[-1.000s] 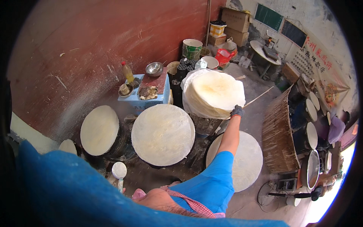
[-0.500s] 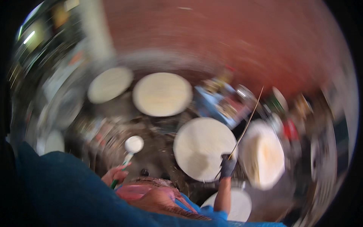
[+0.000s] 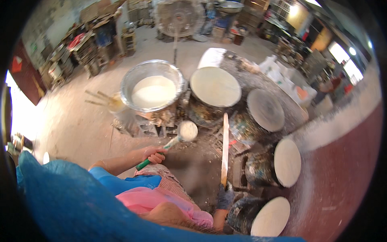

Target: The person scoops batter from a large metal bowl and pours it onto multiple hot griddles. They use a wooden spreader to spread the batter into thin circular crepes, then flip and remove the cooked crepes, stacking them on a nearby surface.

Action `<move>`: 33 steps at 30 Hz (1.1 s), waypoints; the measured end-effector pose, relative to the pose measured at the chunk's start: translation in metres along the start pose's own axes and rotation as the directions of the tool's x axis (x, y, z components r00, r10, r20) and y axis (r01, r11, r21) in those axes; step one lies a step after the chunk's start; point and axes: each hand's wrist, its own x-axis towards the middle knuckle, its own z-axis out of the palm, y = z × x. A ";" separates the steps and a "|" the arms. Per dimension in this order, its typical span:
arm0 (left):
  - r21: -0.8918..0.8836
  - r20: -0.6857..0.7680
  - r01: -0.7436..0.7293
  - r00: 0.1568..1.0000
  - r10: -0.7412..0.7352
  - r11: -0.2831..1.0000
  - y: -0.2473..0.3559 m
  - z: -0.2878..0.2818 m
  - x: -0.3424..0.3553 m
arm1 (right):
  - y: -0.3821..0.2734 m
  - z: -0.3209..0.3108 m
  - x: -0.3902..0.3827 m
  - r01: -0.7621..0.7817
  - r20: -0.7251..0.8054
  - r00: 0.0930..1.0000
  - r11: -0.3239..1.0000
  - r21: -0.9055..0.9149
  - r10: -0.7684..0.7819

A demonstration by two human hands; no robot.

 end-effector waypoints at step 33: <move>0.105 -0.145 -0.536 0.825 0.546 0.838 0.384 0.018 -0.171 | -0.385 0.276 0.192 0.607 0.371 0.785 0.736 -0.300 -0.497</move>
